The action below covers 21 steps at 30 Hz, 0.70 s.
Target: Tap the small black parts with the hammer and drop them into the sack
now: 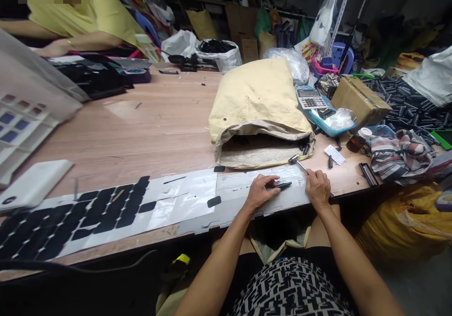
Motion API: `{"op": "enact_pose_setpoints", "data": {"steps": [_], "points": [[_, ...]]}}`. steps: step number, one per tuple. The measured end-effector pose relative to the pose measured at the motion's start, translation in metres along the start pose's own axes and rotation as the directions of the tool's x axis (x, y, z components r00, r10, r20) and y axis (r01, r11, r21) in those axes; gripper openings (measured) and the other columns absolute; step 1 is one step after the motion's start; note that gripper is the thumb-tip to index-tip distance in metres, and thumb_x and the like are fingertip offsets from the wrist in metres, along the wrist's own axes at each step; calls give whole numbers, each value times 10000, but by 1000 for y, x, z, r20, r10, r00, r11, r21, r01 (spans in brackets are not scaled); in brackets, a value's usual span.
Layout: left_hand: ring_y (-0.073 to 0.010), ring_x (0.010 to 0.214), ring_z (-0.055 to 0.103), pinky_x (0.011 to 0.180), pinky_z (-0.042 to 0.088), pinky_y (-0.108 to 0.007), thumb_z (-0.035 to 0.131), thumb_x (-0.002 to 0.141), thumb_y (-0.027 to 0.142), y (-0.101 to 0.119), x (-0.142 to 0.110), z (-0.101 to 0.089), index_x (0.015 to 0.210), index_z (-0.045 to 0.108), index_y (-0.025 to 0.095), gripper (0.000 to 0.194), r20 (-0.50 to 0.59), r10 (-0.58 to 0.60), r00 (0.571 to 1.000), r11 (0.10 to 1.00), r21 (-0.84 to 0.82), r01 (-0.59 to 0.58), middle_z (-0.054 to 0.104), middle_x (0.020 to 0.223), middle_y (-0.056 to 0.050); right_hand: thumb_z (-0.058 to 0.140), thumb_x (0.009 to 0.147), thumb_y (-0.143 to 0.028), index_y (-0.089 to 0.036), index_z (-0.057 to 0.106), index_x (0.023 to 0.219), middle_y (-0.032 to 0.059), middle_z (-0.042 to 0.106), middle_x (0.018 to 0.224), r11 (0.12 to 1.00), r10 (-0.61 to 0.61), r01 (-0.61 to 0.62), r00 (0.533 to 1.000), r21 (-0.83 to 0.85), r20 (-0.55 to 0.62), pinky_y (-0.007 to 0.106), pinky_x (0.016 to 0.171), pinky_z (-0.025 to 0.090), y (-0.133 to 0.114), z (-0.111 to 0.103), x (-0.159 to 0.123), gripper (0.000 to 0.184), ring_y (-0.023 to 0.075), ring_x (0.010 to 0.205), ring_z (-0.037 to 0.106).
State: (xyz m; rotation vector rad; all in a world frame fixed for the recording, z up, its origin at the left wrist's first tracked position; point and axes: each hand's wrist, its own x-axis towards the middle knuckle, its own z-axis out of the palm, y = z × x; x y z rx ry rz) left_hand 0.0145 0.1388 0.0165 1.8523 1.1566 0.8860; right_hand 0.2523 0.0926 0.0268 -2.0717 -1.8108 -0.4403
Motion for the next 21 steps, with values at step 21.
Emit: {"op": "enact_pose_setpoints", "data": {"steps": [21], "points": [[-261, 999, 575, 1002, 368, -442, 754, 767, 363, 17, -42, -1, 1037, 764, 258, 290, 267, 117, 957, 993, 4, -122, 756, 839, -28, 508, 929, -192, -247, 667, 1202, 65, 577, 937, 1000, 14, -14, 1000, 1, -7, 326, 722, 287, -1, 0, -2, 320, 217, 864, 431]]}}
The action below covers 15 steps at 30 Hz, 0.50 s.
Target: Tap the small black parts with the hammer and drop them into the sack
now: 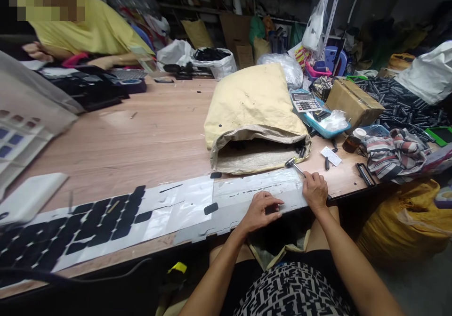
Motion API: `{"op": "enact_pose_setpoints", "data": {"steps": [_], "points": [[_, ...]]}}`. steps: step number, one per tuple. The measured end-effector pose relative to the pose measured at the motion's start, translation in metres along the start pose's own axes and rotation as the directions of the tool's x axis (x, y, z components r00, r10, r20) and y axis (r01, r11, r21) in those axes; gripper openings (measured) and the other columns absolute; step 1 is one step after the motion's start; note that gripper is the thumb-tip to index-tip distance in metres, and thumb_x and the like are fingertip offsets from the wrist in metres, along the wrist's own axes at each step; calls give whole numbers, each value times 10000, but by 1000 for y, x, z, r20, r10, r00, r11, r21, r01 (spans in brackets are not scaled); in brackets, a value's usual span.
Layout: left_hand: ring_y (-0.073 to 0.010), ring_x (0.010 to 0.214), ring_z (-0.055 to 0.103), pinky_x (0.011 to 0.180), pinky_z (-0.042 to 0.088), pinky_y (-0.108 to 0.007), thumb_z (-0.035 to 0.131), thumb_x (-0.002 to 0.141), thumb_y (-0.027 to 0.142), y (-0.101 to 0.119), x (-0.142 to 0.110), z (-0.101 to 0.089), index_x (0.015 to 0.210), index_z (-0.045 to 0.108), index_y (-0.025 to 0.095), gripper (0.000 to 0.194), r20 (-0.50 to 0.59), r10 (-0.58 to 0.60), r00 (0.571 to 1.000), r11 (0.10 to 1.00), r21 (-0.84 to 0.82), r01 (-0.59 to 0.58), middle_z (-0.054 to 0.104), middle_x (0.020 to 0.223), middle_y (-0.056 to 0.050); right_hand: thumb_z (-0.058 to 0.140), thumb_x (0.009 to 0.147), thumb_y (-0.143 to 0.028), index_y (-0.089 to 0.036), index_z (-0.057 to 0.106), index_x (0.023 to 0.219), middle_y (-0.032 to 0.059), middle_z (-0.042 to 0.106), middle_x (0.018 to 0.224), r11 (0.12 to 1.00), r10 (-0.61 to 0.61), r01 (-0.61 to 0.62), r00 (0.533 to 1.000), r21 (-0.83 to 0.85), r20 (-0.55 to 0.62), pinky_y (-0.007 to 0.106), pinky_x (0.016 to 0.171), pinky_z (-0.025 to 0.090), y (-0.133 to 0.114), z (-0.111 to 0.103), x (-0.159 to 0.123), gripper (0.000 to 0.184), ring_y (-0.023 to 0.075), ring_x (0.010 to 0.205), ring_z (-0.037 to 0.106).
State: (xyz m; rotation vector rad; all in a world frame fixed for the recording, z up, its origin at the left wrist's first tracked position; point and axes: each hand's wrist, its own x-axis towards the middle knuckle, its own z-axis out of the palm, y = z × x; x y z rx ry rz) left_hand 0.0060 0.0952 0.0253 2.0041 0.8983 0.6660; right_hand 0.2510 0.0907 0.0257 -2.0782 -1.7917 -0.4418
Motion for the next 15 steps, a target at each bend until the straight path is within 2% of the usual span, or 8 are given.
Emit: {"op": "enact_pose_setpoints", "data": {"steps": [3, 6, 9, 11, 13, 15], "points": [[-224, 883, 621, 879, 452, -370, 709, 798, 392, -5, 10, -7, 1014, 770, 233, 275, -42, -90, 995, 991, -106, 85, 741, 845, -38, 522, 922, -192, -246, 664, 1207, 64, 576, 933, 1000, -4, 4, 1000, 4, 5, 329, 727, 288, 0, -1, 0, 322, 221, 876, 436], [-189, 746, 630, 743, 483, -310, 677, 800, 443, -18, 37, -29, 1052, 757, 187, 369, -193, -227, 955, 966, -166, 196, 716, 816, -37, 525, 923, -194, -244, 661, 1211, 64, 573, 923, 1000, -7, 7, 1000, 3, 8, 325, 726, 287, 0, -1, 0, 322, 222, 878, 438], [-192, 740, 638, 740, 493, -301, 646, 806, 441, -36, 80, -64, 1111, 737, 159, 425, -426, -332, 842, 940, -71, 334, 713, 815, -39, 519, 928, -195, -246, 662, 1202, 63, 570, 918, 1000, -5, 5, 1000, 5, -1, 323, 729, 291, -1, -1, -1, 313, 220, 871, 437], [-218, 825, 662, 803, 501, -319, 621, 818, 410, -49, 109, -88, 1133, 727, 155, 418, -537, -374, 756, 885, 38, 465, 730, 887, -67, 520, 922, -187, -244, 661, 1198, 62, 568, 914, 1000, -4, 4, 1000, 6, -7, 322, 731, 293, -1, 0, -1, 315, 219, 865, 437], [-281, 940, 673, 852, 503, -368, 601, 833, 409, -62, 134, -106, 1136, 721, 140, 422, -606, -418, 677, 789, 127, 601, 736, 960, -128, 531, 909, -182, -242, 659, 1200, 62, 567, 915, 1000, -4, 4, 1000, 10, -10, 320, 733, 297, -1, 2, -2, 324, 218, 865, 438], [-356, 1012, 667, 860, 505, -430, 603, 827, 405, -72, 152, -117, 1089, 727, 111, 412, -627, -497, 599, 669, 163, 725, 726, 996, -203, 538, 904, -184, -244, 658, 1200, 62, 569, 923, 1000, 1, -1, 1000, 18, -4, 318, 740, 304, -1, 3, -3, 326, 217, 868, 442]]}}
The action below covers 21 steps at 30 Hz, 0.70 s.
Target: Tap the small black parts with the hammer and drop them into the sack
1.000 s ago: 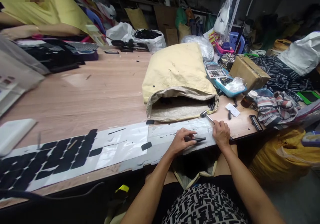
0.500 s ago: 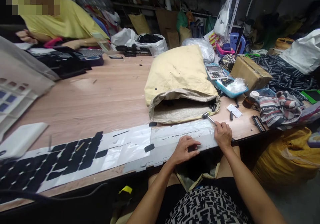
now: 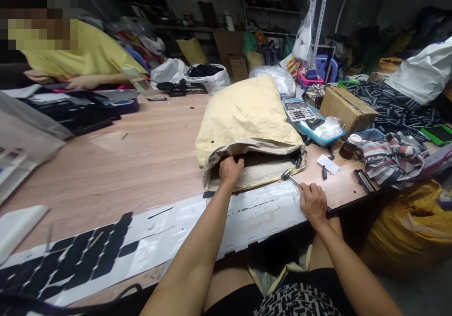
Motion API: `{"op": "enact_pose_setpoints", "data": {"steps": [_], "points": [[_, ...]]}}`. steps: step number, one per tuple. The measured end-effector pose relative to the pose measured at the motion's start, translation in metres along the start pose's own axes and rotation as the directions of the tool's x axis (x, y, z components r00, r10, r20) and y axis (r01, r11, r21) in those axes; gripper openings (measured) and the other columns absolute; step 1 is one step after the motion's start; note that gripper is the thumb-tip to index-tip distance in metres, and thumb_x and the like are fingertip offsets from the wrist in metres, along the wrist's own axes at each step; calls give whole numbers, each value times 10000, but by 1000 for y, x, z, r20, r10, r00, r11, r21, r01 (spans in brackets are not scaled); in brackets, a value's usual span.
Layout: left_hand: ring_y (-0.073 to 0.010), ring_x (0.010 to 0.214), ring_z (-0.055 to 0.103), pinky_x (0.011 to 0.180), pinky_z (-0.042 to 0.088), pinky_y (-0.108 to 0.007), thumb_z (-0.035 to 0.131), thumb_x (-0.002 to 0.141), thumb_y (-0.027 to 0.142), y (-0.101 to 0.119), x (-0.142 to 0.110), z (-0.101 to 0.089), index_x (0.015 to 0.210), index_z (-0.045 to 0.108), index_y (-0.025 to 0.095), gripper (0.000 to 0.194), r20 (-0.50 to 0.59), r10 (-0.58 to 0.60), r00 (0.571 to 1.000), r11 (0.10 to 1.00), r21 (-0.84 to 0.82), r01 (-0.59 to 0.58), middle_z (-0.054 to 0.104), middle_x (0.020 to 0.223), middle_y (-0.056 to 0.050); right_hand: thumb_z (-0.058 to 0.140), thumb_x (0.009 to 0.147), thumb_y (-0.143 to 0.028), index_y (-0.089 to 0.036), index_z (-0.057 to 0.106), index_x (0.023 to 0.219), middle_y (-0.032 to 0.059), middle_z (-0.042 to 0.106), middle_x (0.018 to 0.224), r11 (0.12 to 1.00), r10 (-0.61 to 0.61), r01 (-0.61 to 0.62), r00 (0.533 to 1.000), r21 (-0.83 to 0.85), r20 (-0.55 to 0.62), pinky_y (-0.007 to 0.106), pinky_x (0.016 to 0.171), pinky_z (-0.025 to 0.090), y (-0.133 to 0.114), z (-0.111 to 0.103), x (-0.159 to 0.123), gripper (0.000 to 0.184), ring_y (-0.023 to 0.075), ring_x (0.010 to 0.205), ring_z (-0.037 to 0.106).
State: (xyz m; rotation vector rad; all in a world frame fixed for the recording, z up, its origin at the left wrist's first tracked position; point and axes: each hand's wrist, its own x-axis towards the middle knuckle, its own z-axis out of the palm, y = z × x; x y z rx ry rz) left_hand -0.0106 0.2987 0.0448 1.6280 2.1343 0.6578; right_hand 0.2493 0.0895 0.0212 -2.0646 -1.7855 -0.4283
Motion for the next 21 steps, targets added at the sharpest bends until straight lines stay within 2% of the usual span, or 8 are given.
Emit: {"op": "enact_pose_setpoints", "data": {"steps": [3, 7, 11, 16, 21], "points": [[-427, 1041, 660, 857, 501, -506, 635, 776, 333, 3, 19, 11, 1031, 724, 90, 363, 37, -110, 993, 990, 89, 106, 708, 1009, -269, 534, 908, -189, -247, 664, 1188, 63, 573, 931, 1000, 16, -16, 1000, 12, 18, 315, 754, 314, -1, 0, -1, 314, 217, 873, 450], [-453, 1080, 647, 873, 489, -553, 637, 730, 249, 4, 26, 23, 1038, 710, 96, 352, 47, -140, 989, 985, 109, 135, 697, 1052, -287, 536, 903, -185, -247, 664, 1187, 62, 574, 932, 999, 29, -29, 999, 21, 37, 313, 760, 318, -3, -3, 0, 318, 216, 875, 454], [-457, 1094, 641, 872, 490, -552, 633, 717, 246, 0, 25, 22, 1019, 706, 105, 341, 41, -143, 989, 982, 130, 137, 696, 1056, -287, 542, 901, -192, -255, 664, 1179, 58, 580, 940, 999, 40, -41, 998, 20, 48, 315, 759, 318, -4, -6, 0, 310, 217, 883, 456], [-450, 1016, 664, 826, 508, -524, 639, 729, 315, -10, 11, 11, 950, 706, 111, 308, 82, -50, 995, 983, 183, 34, 707, 999, -276, 537, 908, -201, -265, 658, 1186, 62, 581, 952, 999, 41, -41, 997, 4, 62, 321, 755, 315, -3, -6, 0, 310, 223, 897, 456], [-401, 984, 667, 783, 512, -459, 641, 742, 358, -12, -9, 5, 1037, 674, 173, 349, 97, 45, 994, 985, 162, -61, 708, 979, -201, 550, 900, -203, -266, 657, 1180, 64, 574, 953, 999, 41, -42, 998, 3, 57, 323, 749, 315, -2, -5, -1, 306, 223, 907, 451]]}}
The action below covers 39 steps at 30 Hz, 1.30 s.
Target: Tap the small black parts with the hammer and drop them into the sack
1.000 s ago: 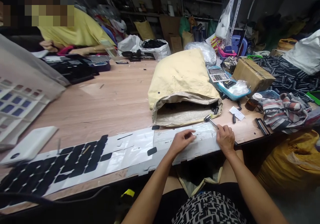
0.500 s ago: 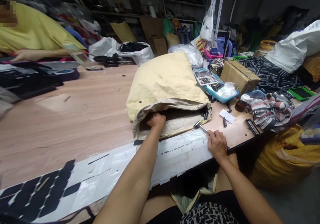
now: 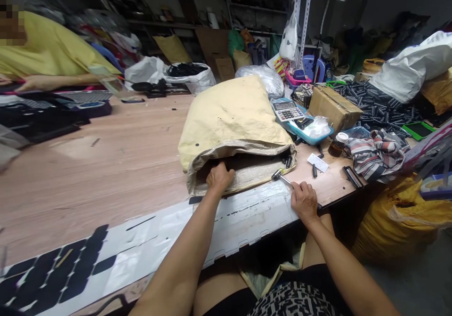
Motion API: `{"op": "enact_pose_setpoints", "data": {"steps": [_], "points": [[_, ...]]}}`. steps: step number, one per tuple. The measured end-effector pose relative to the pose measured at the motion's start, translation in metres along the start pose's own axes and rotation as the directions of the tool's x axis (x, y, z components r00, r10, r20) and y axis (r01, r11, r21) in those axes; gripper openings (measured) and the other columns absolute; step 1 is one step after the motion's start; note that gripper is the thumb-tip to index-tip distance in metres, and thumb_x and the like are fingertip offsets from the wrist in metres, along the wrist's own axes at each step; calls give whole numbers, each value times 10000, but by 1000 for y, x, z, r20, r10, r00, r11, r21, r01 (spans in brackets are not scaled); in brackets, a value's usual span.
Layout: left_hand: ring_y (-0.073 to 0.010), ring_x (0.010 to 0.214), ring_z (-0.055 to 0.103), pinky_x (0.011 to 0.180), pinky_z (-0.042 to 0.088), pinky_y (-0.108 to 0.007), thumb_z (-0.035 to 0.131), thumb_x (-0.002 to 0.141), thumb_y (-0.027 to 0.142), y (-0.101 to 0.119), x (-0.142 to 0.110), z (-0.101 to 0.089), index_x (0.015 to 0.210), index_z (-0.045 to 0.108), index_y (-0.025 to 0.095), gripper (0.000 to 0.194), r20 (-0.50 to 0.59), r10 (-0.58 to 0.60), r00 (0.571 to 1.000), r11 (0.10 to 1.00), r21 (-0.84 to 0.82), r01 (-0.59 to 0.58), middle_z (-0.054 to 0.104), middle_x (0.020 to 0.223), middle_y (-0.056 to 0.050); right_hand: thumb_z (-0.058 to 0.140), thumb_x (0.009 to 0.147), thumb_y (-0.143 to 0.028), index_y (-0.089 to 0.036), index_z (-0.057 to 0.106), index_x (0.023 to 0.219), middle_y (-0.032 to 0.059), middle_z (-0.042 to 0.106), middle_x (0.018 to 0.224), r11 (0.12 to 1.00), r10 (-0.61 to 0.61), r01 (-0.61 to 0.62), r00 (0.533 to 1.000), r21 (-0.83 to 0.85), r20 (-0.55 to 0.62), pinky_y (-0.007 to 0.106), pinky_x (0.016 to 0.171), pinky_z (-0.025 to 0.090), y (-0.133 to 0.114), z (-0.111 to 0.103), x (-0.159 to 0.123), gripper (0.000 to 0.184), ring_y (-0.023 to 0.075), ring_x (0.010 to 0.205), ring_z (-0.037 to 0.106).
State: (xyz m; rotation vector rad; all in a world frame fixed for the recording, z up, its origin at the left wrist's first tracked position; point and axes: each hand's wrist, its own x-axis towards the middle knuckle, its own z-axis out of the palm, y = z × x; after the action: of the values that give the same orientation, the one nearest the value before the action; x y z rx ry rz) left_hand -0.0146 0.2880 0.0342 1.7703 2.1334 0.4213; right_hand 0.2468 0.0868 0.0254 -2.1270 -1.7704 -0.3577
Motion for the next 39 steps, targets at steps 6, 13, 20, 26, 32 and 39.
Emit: {"op": "enact_pose_setpoints", "data": {"steps": [6, 13, 20, 26, 32, 39], "points": [[-244, 728, 621, 646, 451, -315, 660, 670, 262, 3, -26, -2, 1130, 633, 209, 464, 103, 101, 990, 943, -328, -62, 612, 711, -27, 539, 895, -184, -252, 655, 1186, 69, 572, 954, 1000, -2, 2, 1000, 18, -6, 317, 745, 313, 0, -1, 0, 321, 216, 882, 449], [-125, 575, 500, 552, 376, -241, 706, 611, 402, 11, -86, 2, 990, 660, 161, 451, 155, 200, 968, 587, -810, 9, 535, 634, 41, 540, 902, -198, -249, 654, 1194, 70, 566, 959, 1000, -1, 1, 1000, 9, -4, 313, 759, 311, 1, 2, -1, 318, 220, 897, 446], [-139, 691, 582, 689, 470, -268, 768, 688, 436, 9, -149, 26, 781, 586, 185, 324, 131, 290, 948, 542, -839, -50, 620, 741, 14, 521, 912, -202, -255, 650, 1214, 72, 567, 961, 1000, -12, 12, 1000, -4, -1, 325, 757, 312, 1, 0, 1, 333, 230, 899, 440], [-223, 895, 604, 859, 486, -370, 710, 754, 317, -3, -163, 31, 869, 682, 219, 154, 30, 432, 901, 724, -607, -327, 696, 900, -28, 522, 912, -199, -255, 652, 1218, 71, 567, 962, 1000, -11, 11, 1000, -3, 10, 323, 749, 304, 2, 1, 2, 337, 232, 901, 438], [-237, 960, 617, 925, 494, -401, 714, 755, 241, -5, -160, 33, 1060, 690, 222, 307, -41, 544, 838, 664, -590, -459, 707, 971, -44, 517, 921, -196, -252, 654, 1226, 70, 572, 956, 1000, -15, 15, 1000, -14, 2, 315, 747, 309, 4, 2, 4, 339, 223, 888, 444], [-197, 909, 660, 951, 520, -385, 710, 728, 196, -5, -157, 41, 1268, 621, 220, 548, -17, 475, 880, 597, -729, -336, 697, 954, -27, 493, 923, -162, -240, 671, 1227, 59, 639, 964, 980, -11, 1, 999, 201, 48, 299, 808, 408, 8, -17, 8, 360, 207, 927, 535]]}}
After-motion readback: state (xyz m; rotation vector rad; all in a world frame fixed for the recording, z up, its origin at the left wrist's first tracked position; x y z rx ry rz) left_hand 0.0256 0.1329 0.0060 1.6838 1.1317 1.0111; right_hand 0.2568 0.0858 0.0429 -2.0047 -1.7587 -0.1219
